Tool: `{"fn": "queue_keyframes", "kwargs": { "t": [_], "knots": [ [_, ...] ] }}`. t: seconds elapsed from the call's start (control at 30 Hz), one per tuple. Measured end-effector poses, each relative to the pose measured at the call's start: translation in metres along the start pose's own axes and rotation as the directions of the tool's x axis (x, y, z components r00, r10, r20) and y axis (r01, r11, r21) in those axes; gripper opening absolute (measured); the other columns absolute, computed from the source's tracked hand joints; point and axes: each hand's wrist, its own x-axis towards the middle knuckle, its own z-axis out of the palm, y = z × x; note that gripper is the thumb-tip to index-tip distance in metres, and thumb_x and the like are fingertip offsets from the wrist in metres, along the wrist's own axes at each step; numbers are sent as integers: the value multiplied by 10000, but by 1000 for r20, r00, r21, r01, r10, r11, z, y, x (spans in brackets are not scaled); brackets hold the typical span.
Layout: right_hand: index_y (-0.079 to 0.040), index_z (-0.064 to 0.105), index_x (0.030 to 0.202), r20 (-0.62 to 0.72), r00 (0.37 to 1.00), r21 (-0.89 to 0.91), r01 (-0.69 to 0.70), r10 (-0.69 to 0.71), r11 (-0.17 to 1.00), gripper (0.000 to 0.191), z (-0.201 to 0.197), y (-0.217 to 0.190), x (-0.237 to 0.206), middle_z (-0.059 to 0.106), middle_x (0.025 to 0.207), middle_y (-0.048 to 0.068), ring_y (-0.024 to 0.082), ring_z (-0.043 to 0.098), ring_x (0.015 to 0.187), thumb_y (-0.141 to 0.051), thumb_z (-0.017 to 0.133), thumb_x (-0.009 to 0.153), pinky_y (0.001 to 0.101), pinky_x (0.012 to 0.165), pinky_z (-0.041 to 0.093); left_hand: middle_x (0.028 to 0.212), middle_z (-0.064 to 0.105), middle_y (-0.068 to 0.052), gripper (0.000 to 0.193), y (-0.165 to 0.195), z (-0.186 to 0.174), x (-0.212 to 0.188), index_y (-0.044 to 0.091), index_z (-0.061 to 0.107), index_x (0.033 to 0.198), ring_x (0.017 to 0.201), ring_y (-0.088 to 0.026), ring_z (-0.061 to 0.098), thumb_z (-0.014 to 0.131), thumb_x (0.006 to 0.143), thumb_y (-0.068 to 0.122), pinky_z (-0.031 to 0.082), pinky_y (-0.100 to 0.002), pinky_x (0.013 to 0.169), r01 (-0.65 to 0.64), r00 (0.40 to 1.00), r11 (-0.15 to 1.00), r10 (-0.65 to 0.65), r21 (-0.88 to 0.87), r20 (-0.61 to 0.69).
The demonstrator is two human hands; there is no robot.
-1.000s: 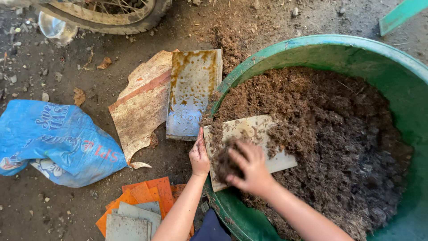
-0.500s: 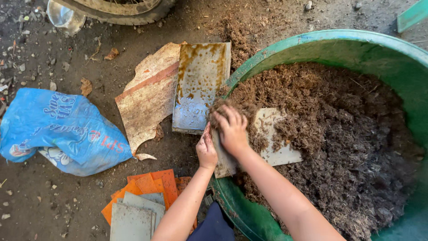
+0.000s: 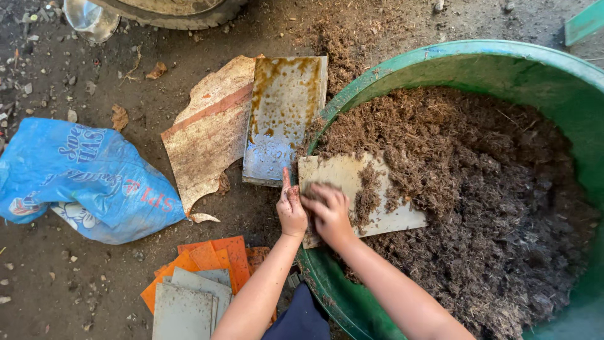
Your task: The person repeatedly scrubs rectangular tiles with a dark fibrous material from a green tub, then places the tiles on a stack on the ground. The person handles the tiles one at a time, rubbing both sides before stacking them.
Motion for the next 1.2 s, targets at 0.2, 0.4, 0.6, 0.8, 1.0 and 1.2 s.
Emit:
{"fn": "queue_keyframes", "kwargs": {
  "t": [0.2,0.4,0.6,0.8,1.0,1.2],
  "knots": [
    [-172,747,1096,-32,996,41,-84,85,996,312,27,29,77,646,1288,52,306,533,1244,-18,717,826,492,1052,362,1220,576,-280,633,10,-1,-1,119,279,1693,812,-204,499,319,1128,399,480,-312,799,122,992,985,-125,123,18],
    [-174,704,1088,24,985,42,168,-169,985,280,-11,11,-3,630,1240,27,275,547,1261,-7,702,863,482,1065,404,1571,514,-180,609,4,0,0,66,273,1644,953,-169,595,297,1145,415,508,-280,843,-148,989,989,149,22,-20],
    [-177,696,1031,169,946,57,270,-276,961,268,-30,12,-61,658,1266,40,275,568,1198,-87,749,783,472,966,376,1044,628,-254,688,-22,0,-6,77,331,1732,821,-174,482,352,1134,416,427,-294,762,128,992,989,-129,-77,2],
    [-195,691,1081,31,988,0,152,-152,988,300,7,14,13,625,1288,26,282,543,1297,-58,689,814,493,1070,375,1470,581,-110,615,-18,-1,-1,-19,467,1509,1265,-188,591,350,1126,448,467,-312,1074,-80,995,955,91,-285,26],
    [-225,711,1238,92,969,-156,-212,228,965,373,7,33,77,540,1415,114,340,400,1376,-55,618,919,558,1188,233,1495,541,-145,538,-7,-1,-1,-31,469,1461,1306,-252,570,329,1145,382,436,-354,1113,-212,977,977,213,8,-28],
    [-257,586,1361,16,696,-436,-641,718,631,342,-77,110,46,320,1639,87,320,181,1535,-267,565,1020,675,1186,-40,1482,535,-141,534,-8,0,-1,-5,400,1496,1113,-227,678,332,1120,368,505,-341,997,-164,986,985,164,-58,-5]
  ]
}}
